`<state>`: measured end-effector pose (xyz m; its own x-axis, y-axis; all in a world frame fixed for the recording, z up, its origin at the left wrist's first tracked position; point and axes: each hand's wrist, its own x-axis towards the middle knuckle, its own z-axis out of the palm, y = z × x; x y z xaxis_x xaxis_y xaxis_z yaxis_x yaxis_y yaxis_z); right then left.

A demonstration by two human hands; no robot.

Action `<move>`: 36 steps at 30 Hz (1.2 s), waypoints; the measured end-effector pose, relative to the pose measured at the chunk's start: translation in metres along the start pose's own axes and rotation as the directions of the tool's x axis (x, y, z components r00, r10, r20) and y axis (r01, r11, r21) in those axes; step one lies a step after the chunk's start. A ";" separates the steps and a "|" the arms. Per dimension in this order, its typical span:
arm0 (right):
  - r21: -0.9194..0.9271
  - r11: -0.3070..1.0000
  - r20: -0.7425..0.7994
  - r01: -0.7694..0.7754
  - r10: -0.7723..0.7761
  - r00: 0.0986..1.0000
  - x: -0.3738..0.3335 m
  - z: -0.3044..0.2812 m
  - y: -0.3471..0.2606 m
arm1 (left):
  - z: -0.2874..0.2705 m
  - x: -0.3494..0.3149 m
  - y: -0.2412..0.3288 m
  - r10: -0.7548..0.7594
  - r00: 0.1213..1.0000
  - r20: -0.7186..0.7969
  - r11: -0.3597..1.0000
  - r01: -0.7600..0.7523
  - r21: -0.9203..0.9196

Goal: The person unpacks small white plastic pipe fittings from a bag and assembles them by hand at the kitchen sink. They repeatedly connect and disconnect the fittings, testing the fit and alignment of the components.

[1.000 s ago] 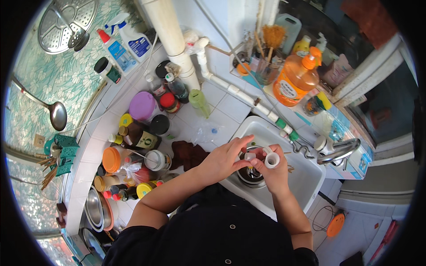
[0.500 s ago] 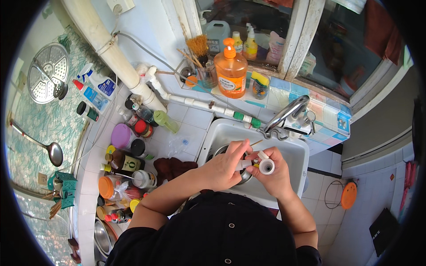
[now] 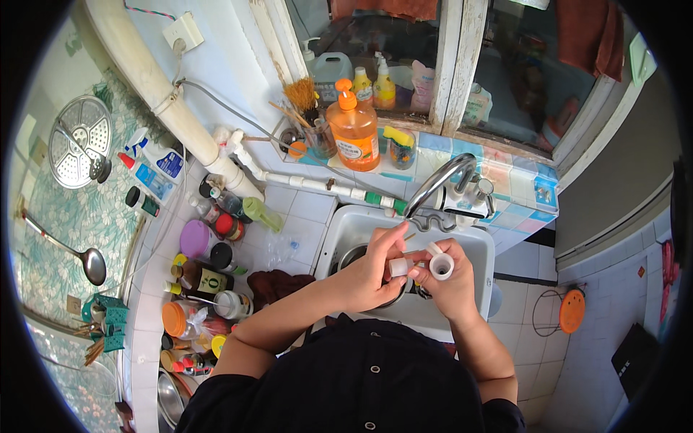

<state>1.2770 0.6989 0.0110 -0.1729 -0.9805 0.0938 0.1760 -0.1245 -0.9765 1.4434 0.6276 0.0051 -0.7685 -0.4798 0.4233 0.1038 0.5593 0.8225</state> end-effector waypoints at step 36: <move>0.070 0.990 0.024 0.122 -0.124 0.992 -0.005 0.007 0.012 | -0.005 -0.010 0.021 -0.273 0.951 -0.146 0.805 0.143 -0.576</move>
<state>1.2870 0.7017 0.0006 -0.1701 -0.9608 0.2190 0.2214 -0.2538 -0.9416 1.4566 0.6410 0.0195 -0.6673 -0.7074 0.2332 0.3373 -0.0078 0.9414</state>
